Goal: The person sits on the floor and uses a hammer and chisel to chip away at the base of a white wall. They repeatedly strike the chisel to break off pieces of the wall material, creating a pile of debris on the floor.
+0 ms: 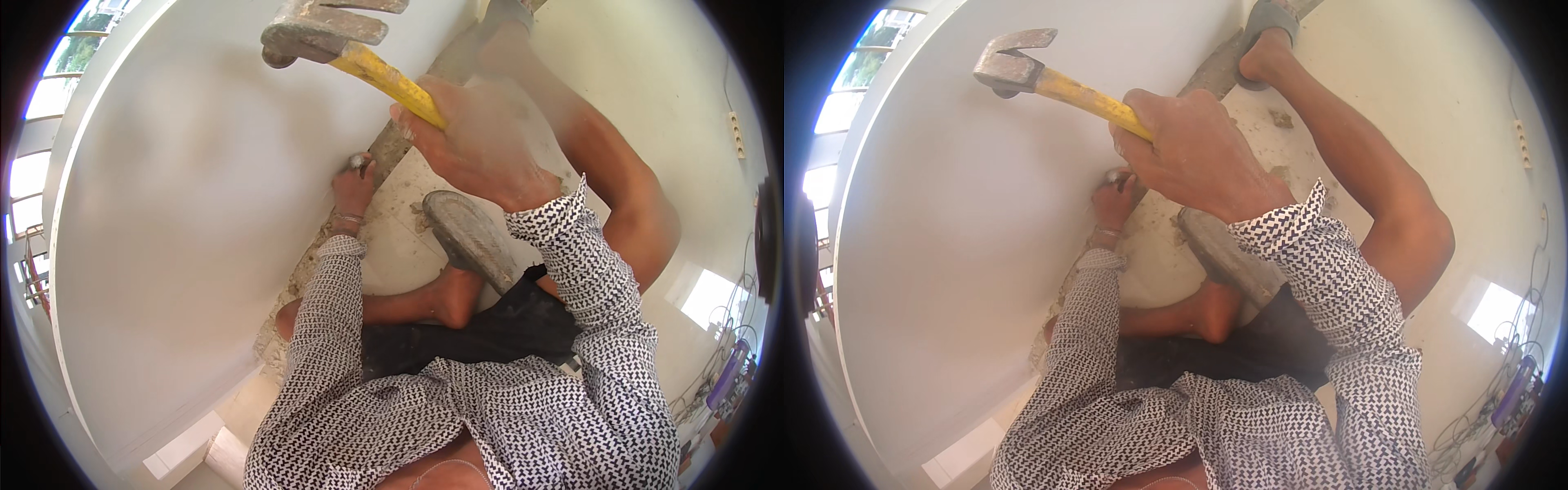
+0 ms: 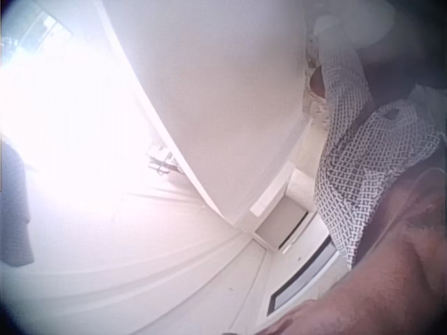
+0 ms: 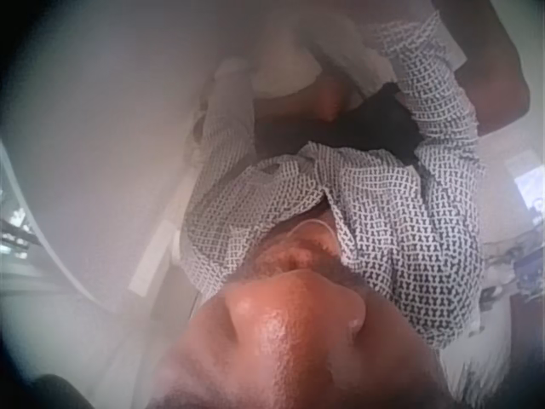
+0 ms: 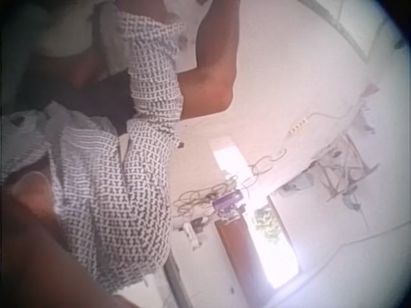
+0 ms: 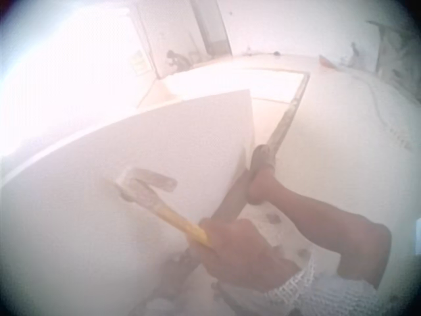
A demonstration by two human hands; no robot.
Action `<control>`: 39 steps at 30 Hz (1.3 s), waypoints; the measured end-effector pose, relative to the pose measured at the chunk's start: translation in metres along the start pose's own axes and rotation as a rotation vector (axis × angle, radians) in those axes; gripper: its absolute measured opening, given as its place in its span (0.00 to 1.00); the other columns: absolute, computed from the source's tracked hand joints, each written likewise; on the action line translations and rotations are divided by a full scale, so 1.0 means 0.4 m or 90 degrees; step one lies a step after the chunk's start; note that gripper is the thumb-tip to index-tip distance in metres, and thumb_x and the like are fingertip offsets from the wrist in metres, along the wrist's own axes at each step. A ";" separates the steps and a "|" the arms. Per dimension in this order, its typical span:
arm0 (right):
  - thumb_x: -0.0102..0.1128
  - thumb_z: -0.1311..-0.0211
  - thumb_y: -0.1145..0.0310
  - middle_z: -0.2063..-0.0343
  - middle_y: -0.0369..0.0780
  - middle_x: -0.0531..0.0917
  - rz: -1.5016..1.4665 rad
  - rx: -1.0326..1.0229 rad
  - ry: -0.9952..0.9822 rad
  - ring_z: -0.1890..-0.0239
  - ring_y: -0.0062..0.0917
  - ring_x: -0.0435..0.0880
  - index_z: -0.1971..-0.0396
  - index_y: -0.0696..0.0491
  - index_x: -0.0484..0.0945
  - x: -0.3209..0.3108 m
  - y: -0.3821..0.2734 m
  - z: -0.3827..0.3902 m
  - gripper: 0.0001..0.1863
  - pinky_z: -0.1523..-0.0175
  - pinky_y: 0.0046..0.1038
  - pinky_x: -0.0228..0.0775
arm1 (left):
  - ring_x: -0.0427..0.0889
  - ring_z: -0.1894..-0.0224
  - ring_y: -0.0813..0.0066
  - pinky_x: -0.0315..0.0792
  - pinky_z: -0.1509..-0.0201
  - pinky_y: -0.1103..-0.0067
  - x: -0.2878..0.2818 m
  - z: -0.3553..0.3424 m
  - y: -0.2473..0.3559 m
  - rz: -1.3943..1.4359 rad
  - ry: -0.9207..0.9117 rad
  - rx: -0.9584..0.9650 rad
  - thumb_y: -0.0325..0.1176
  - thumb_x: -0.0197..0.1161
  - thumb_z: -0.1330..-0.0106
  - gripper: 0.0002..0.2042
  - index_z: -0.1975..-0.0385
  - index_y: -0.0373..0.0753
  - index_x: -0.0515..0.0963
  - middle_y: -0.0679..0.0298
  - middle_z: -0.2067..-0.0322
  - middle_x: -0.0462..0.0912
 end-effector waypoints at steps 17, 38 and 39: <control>0.58 0.35 0.64 0.75 0.49 0.83 -0.110 0.090 -0.098 0.70 0.46 0.85 0.60 0.56 0.79 0.091 0.158 -0.030 0.11 0.62 0.46 0.76 | 0.86 0.69 0.50 0.78 0.61 0.59 0.057 -0.077 0.032 -0.005 0.004 -0.013 0.48 0.63 0.31 0.14 0.54 0.49 0.85 0.53 0.73 0.87; 0.58 0.36 0.61 0.70 0.52 0.85 0.103 0.191 -0.315 0.64 0.48 0.86 0.59 0.58 0.82 0.270 0.582 -0.016 0.15 0.56 0.46 0.77 | 0.85 0.68 0.51 0.76 0.60 0.61 0.140 -0.218 0.075 -0.029 -0.005 -0.002 0.51 0.63 0.33 0.17 0.60 0.44 0.86 0.54 0.70 0.86; 0.58 0.36 0.61 0.70 0.53 0.85 0.085 0.180 -0.290 0.64 0.49 0.86 0.59 0.58 0.82 0.263 0.578 -0.051 0.15 0.55 0.46 0.77 | 0.85 0.67 0.52 0.76 0.60 0.61 0.124 -0.235 0.058 -0.031 0.023 -0.003 0.51 0.63 0.33 0.16 0.59 0.45 0.86 0.55 0.70 0.87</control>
Point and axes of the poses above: each hand's wrist, its own z-axis away from the middle knuckle, its own x-axis out of the palm, y = z × x, the point moved 9 cm from there along -z, towards the middle knuckle
